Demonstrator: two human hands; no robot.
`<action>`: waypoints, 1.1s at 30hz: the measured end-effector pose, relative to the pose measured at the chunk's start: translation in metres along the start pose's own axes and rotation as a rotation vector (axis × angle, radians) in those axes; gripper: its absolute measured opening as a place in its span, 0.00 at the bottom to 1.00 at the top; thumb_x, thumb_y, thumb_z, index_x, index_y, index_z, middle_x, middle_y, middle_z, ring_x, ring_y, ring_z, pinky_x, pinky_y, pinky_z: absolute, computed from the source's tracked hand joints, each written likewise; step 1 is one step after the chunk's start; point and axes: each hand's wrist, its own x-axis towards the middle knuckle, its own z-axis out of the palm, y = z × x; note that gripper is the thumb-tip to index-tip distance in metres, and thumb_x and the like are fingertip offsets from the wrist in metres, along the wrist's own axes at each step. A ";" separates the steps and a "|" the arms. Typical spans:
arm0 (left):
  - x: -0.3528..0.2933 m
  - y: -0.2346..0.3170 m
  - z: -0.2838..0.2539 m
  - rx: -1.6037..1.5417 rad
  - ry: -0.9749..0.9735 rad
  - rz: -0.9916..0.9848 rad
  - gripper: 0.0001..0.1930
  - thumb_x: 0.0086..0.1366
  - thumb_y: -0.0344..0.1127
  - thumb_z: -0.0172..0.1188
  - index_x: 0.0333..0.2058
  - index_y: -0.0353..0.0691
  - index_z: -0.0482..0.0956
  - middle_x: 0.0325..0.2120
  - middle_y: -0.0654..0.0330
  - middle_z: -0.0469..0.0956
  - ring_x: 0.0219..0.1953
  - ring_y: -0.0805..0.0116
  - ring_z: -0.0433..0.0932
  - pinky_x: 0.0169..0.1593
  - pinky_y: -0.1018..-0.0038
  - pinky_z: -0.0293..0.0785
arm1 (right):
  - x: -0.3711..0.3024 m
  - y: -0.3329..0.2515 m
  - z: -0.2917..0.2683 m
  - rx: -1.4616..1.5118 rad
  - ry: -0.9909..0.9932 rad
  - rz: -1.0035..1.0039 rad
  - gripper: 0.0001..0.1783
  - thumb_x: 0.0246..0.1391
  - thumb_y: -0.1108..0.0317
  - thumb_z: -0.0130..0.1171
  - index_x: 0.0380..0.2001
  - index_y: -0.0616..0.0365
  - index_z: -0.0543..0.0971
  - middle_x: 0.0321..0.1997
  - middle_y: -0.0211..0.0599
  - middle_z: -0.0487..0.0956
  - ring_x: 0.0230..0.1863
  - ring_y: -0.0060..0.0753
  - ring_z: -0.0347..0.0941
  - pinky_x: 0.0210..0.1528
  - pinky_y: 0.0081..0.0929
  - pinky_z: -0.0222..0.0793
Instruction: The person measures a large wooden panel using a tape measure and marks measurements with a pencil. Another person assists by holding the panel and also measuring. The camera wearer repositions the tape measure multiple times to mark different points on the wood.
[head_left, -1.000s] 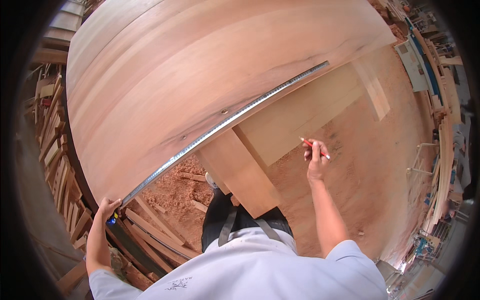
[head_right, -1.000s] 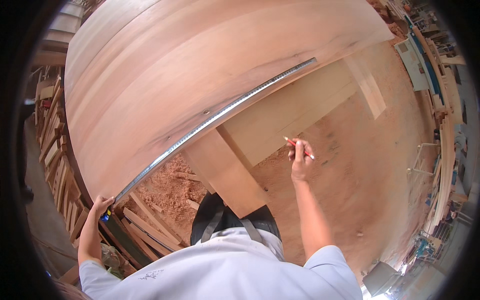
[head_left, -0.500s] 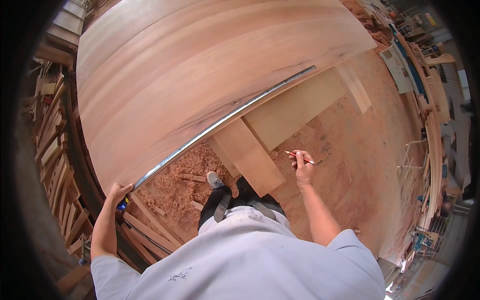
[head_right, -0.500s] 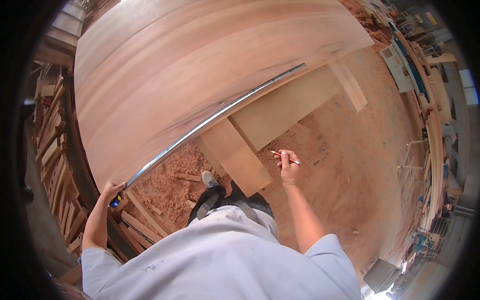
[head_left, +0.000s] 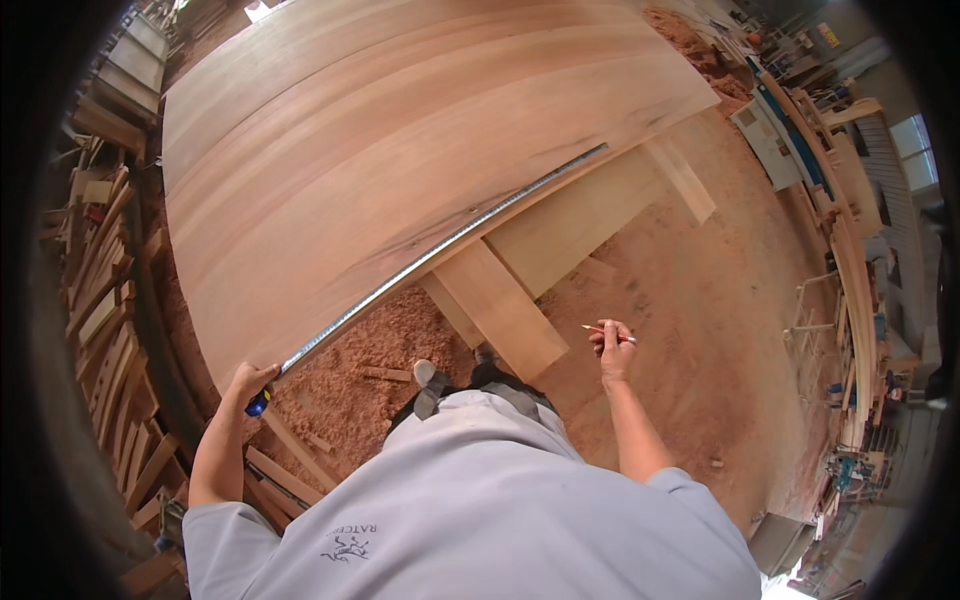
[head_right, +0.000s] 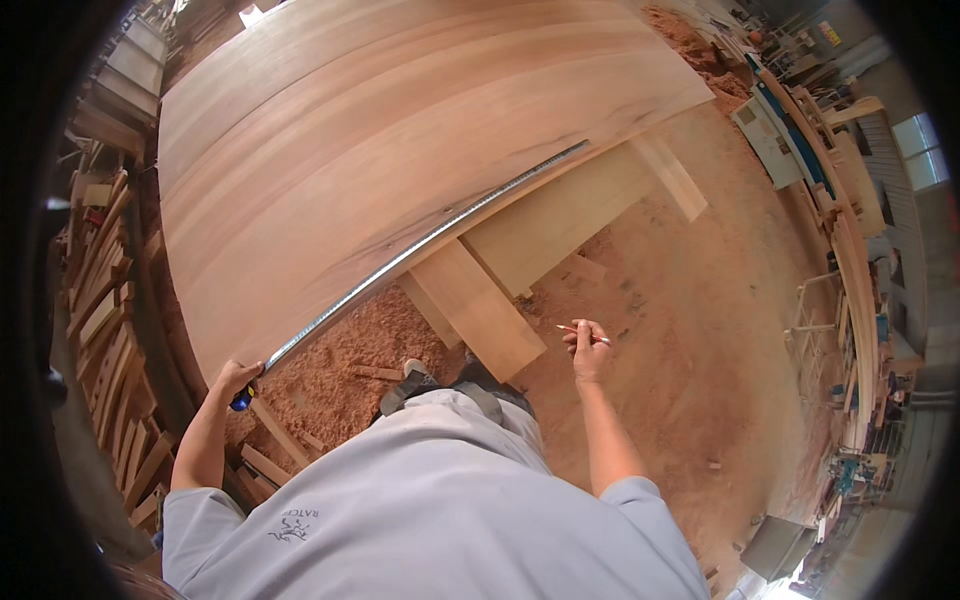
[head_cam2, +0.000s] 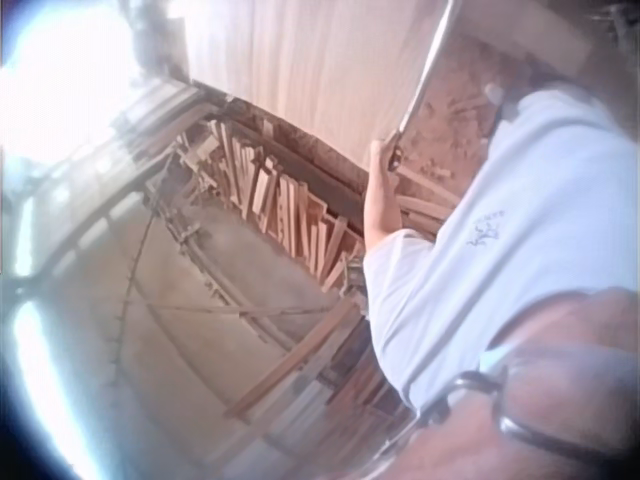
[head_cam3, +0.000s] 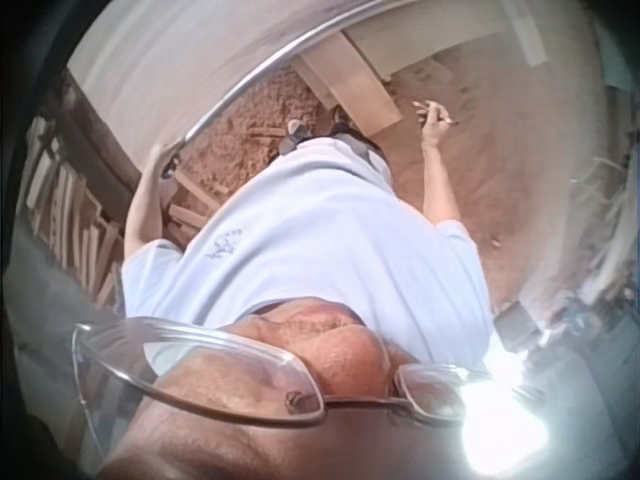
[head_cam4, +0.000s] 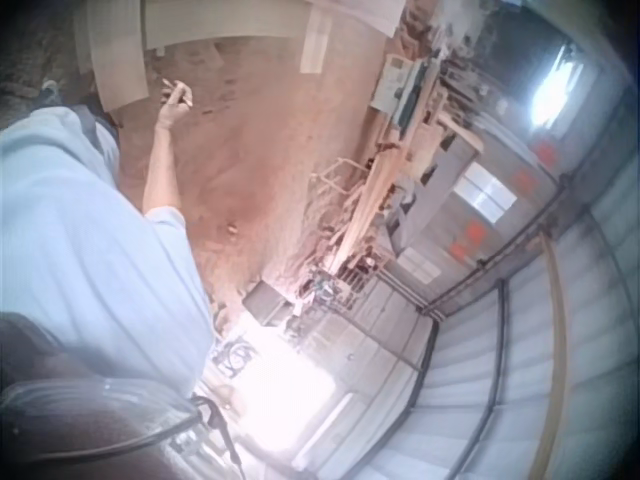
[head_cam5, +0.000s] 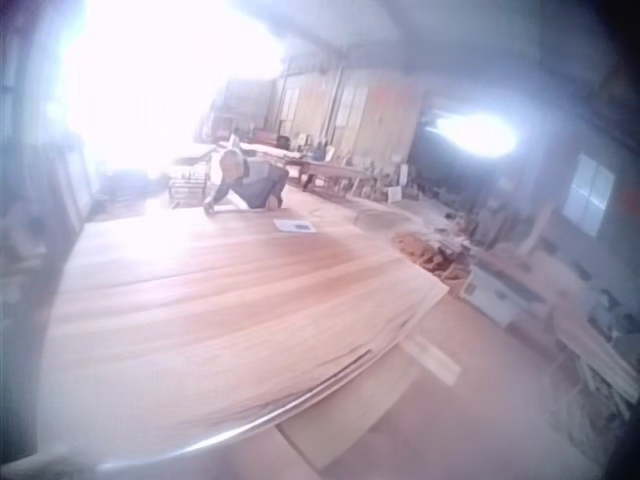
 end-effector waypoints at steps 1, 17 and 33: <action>0.003 -0.004 0.000 -0.008 0.000 0.012 0.29 0.64 0.55 0.64 0.16 0.33 0.83 0.12 0.59 0.79 0.16 0.70 0.78 0.24 0.72 0.73 | 0.002 0.004 -0.005 -0.039 0.000 -0.004 0.16 0.68 0.56 0.54 0.38 0.58 0.79 0.21 0.30 0.80 0.16 0.14 0.67 0.18 0.15 0.60; 0.007 -0.007 -0.002 0.004 0.020 -0.011 0.29 0.59 0.56 0.68 0.21 0.28 0.84 0.14 0.58 0.80 0.17 0.69 0.78 0.24 0.68 0.73 | -0.018 0.067 -0.041 -0.156 0.020 0.125 0.11 0.67 0.64 0.52 0.44 0.59 0.77 0.26 0.39 0.83 0.16 0.22 0.72 0.18 0.20 0.66; -0.007 0.008 -0.005 0.051 0.013 -0.031 0.29 0.60 0.58 0.67 0.21 0.32 0.85 0.16 0.59 0.80 0.17 0.70 0.78 0.24 0.70 0.72 | -0.038 0.108 -0.070 -0.420 0.156 0.237 0.06 0.60 0.72 0.58 0.39 0.61 0.79 0.24 0.34 0.80 0.21 0.24 0.75 0.22 0.23 0.70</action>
